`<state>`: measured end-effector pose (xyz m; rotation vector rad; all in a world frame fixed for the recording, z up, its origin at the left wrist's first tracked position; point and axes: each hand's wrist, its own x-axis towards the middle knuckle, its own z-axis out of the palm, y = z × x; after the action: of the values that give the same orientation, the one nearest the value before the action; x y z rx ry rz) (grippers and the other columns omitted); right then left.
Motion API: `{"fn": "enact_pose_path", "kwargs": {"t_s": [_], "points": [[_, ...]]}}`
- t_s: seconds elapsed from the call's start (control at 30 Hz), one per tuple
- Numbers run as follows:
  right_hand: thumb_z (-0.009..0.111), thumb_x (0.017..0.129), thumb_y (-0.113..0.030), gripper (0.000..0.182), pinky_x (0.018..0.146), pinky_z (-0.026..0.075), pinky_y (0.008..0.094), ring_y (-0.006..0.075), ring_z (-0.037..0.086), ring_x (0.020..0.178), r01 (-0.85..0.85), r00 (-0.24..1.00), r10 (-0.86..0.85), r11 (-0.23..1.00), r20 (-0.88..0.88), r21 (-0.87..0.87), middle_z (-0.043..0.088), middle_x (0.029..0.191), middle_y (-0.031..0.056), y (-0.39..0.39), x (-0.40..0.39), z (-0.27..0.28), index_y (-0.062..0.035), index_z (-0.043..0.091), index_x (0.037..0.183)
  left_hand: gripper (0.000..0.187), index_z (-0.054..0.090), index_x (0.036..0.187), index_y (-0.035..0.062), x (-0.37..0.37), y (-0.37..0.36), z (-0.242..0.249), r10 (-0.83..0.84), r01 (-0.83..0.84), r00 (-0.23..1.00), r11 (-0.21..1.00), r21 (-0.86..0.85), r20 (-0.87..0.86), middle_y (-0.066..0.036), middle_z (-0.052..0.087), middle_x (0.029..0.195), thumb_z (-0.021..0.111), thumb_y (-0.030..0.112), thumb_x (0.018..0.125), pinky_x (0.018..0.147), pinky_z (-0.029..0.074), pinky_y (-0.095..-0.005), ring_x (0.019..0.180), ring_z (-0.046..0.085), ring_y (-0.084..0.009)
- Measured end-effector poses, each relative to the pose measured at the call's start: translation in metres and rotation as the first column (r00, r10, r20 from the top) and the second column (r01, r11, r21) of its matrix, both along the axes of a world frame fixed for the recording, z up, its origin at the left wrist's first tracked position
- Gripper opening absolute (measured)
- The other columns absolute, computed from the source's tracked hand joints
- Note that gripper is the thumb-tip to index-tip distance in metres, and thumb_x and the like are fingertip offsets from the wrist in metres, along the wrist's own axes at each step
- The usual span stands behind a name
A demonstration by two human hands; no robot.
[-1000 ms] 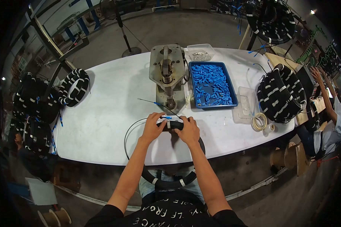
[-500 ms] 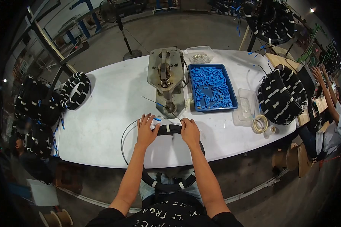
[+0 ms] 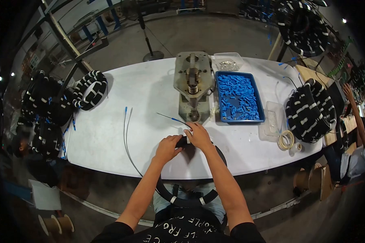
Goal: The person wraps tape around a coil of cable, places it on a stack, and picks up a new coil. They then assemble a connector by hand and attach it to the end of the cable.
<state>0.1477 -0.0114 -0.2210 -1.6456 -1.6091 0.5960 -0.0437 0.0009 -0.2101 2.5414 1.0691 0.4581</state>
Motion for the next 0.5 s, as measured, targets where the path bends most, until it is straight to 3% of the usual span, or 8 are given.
{"fn": "enact_pose_path", "kwargs": {"t_s": [0.07,0.17,0.23,0.33,0.5], "points": [[0.065,0.09,-0.025,0.035,0.08,0.05,0.04,0.0307,0.062,0.09,-0.031,1.0,0.031,0.999,-0.002,-0.026,0.062,0.095,0.0115,0.007,-0.008,0.007,-0.0117,0.062,0.122,0.048,0.059,0.118,0.002,-0.002,0.005,-0.006,-0.042,0.041,0.999,0.999,0.024,0.035,-0.016,0.067,0.102,0.076,0.017,0.075,0.087,0.049,-0.0433,0.098,0.062,-0.0334],[0.063,0.091,-0.023,0.032,0.079,0.05,0.0413,0.03,0.062,0.089,-0.025,1.0,0.026,0.997,0.016,-0.068,0.061,0.093,0.0099,0.009,-0.018,0.012,-0.0188,0.064,0.122,0.044,0.061,0.111,0.0028,-0.003,0.017,-0.003,-0.128,0.128,0.992,0.991,-0.034,0.018,-0.014,0.068,0.092,0.076,0.016,0.072,0.086,0.048,-0.0427,0.093,0.064,-0.032],[0.062,0.092,-0.021,0.029,0.076,0.051,0.0409,0.0304,0.063,0.086,0.088,0.99,-0.098,0.991,0.104,0.101,0.061,0.091,0.009,0.002,-0.019,0.013,-0.0192,0.065,0.12,0.043,0.061,0.11,0.0021,-0.003,0.022,-0.004,-0.161,0.162,0.986,0.987,-0.013,0.042,-0.016,0.067,0.09,0.076,0.016,0.072,0.085,0.048,-0.0432,0.089,0.064,-0.0337],[0.06,0.093,-0.019,0.027,0.072,0.052,0.0403,0.0316,0.063,0.083,0.177,0.97,-0.206,0.962,0.131,0.207,0.06,0.089,0.009,-0.013,-0.019,0.013,-0.0203,0.066,0.119,0.042,0.062,0.108,0.0017,0.004,0.029,0.001,-0.282,0.281,0.959,0.96,0.013,0.033,-0.017,0.067,0.088,0.076,0.018,0.071,0.084,0.048,-0.0432,0.086,0.064,-0.0342],[0.058,0.093,-0.013,0.026,0.066,0.05,0.0411,0.031,0.062,0.076,0.361,0.905,-0.385,0.92,0.183,0.153,0.058,0.085,0.0099,-0.047,-0.013,0.01,-0.0205,0.067,0.117,0.042,0.064,0.105,0.0034,0.035,0.047,-0.007,-0.522,0.524,0.851,0.852,0.019,-0.057,-0.013,0.069,0.09,0.074,0.024,0.07,0.086,0.047,-0.0403,0.088,0.065,-0.0291]]}}
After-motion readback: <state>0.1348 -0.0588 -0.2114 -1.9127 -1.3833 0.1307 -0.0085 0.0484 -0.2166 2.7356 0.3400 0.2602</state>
